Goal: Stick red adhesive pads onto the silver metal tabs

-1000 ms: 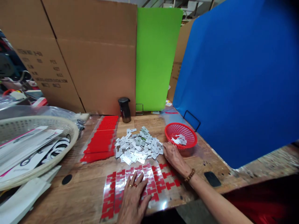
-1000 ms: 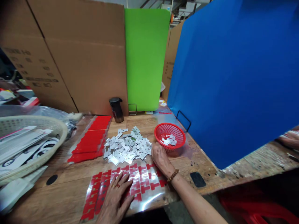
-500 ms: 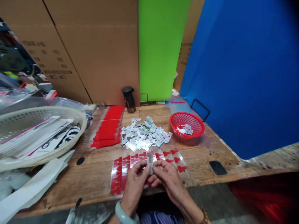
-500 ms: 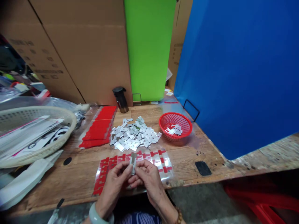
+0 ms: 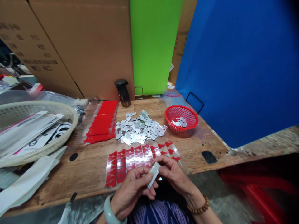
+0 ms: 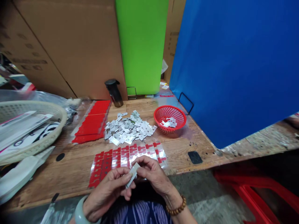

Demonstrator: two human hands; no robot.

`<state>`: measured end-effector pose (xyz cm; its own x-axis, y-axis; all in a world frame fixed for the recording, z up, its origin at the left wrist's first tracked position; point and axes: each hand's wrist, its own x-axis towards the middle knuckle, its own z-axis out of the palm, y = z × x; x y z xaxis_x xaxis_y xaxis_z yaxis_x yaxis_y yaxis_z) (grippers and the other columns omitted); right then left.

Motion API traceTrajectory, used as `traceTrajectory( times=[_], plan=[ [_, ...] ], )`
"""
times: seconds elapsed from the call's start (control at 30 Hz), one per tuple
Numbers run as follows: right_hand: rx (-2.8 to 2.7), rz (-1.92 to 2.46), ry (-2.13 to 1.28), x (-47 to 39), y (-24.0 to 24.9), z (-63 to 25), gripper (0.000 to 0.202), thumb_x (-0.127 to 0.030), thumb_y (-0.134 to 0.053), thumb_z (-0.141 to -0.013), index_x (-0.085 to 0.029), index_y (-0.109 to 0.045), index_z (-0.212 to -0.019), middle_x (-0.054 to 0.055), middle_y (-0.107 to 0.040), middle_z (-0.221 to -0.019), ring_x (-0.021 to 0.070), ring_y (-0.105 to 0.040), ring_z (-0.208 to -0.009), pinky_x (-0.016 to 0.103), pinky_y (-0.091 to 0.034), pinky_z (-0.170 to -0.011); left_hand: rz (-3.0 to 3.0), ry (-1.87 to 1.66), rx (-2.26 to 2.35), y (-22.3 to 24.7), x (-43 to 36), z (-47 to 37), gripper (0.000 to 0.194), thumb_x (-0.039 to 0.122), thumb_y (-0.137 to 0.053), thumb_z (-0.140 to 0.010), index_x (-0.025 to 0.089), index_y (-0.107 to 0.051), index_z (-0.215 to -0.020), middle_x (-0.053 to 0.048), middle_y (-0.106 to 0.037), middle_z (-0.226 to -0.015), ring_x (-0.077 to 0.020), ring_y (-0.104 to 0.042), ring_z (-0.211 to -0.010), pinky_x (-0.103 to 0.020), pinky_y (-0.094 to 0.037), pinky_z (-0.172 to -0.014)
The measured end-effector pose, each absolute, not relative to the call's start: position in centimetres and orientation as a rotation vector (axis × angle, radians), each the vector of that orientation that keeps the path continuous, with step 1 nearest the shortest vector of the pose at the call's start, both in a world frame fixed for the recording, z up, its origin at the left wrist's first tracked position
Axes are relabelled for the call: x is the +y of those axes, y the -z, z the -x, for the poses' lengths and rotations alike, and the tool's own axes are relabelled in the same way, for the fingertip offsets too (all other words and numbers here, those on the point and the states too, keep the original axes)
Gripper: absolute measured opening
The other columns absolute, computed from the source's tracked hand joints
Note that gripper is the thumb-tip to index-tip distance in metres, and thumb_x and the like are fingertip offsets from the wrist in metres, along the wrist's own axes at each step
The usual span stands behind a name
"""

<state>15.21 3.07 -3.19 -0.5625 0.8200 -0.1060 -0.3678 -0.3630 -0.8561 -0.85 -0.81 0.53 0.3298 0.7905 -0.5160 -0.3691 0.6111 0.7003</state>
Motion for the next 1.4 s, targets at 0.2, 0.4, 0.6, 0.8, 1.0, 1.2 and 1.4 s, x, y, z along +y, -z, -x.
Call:
traceTrajectory(
  times=[0.2, 0.4, 0.6, 0.8, 1.0, 1.2, 1.4],
  plan=[
    [-1.039, 0.78, -1.863, 1.3, 4.5, -15.7, 0.017, -0.031, -0.066, -0.076, -0.019, -0.062, -0.088, -0.002, -0.055, -0.072, 0.0074, -0.049, -0.063, 0.018, -0.041, -0.062, -0.375, -0.773, 0.892, 0.1, -1.3, 0.0, 0.022, 0.027, -0.072, -0.066, 0.01, -0.059, -0.07, -0.004, -0.063, -0.058, -0.0046, -0.048, -0.039, -0.016, -0.039, -0.04],
    [-1.104, 0.967, -1.767, 1.1, 4.4, -16.4, 0.027, -0.034, -0.067, -0.073, -0.022, -0.063, -0.097, 0.001, -0.06, -0.085, 0.0114, -0.055, -0.072, 0.023, -0.044, -0.069, -0.296, -0.769, 0.898, 0.6, -1.0, -0.1, 0.02, 0.024, -0.073, -0.063, 0.011, -0.059, -0.07, -0.003, -0.062, -0.056, -0.0047, -0.046, -0.038, -0.016, -0.038, -0.039],
    [-1.296, 1.387, -1.255, 3.2, 4.2, -17.7, 0.029, -0.039, -0.053, -0.082, -0.018, -0.059, -0.102, 0.003, -0.061, -0.076, 0.0148, -0.055, -0.068, 0.027, -0.045, -0.066, -0.456, -0.93, 1.091, 1.2, -0.2, 1.7, 0.018, 0.026, -0.066, -0.072, 0.011, -0.06, -0.079, -0.002, -0.063, -0.062, -0.0037, -0.047, -0.043, -0.015, -0.038, -0.043],
    [-1.646, 1.449, -0.958, 4.2, 4.6, -17.6, 0.014, -0.024, -0.049, -0.084, -0.018, -0.06, -0.083, 0.004, -0.061, -0.082, 0.0173, -0.056, -0.076, 0.028, -0.042, -0.07, -0.418, -1.034, 1.131, 1.2, 0.8, 3.0, 0.016, 0.024, -0.069, -0.071, 0.011, -0.06, -0.074, -0.001, -0.062, -0.066, -0.0027, -0.051, -0.048, -0.013, -0.042, -0.048],
    [-1.813, 1.455, -0.775, 3.7, 4.8, -16.6, 0.016, -0.018, -0.043, -0.086, -0.018, -0.058, -0.08, 0.005, -0.058, -0.082, 0.018, -0.055, -0.079, 0.03, -0.042, -0.074, -0.382, -1.058, 1.186, 1.9, 1.5, 2.6, 0.015, 0.019, -0.069, -0.071, 0.009, -0.061, -0.078, -0.007, -0.067, -0.072, -0.0077, -0.06, -0.054, -0.019, -0.053, -0.058],
    [-1.933, 1.453, -0.645, 4.3, 5.9, -16.2, 0.016, -0.019, -0.044, -0.086, -0.02, -0.06, -0.089, 0.006, -0.058, -0.084, 0.0189, -0.055, -0.08, 0.031, -0.043, -0.074, -0.371, -1.07, 1.199, 2.3, 2.4, 1.8, 0.014, 0.014, -0.068, -0.072, 0.009, -0.061, -0.083, -0.01, -0.069, -0.077, -0.0114, -0.066, -0.059, -0.021, -0.056, -0.061],
    [-2.002, 1.495, -0.611, 4.7, 6.2, -15.8, 0.012, -0.016, -0.045, -0.084, -0.019, -0.057, -0.082, 0.005, -0.057, -0.08, 0.0175, -0.054, -0.075, 0.029, -0.042, -0.068, -0.477, -1.087, 1.219, 2.8, 3.3, 1.4, 0.027, 0.023, -0.072, -0.068, 0.009, -0.06, -0.088, -0.011, -0.07, -0.081, -0.0132, -0.067, -0.06, -0.023, -0.056, -0.06]
  ],
)
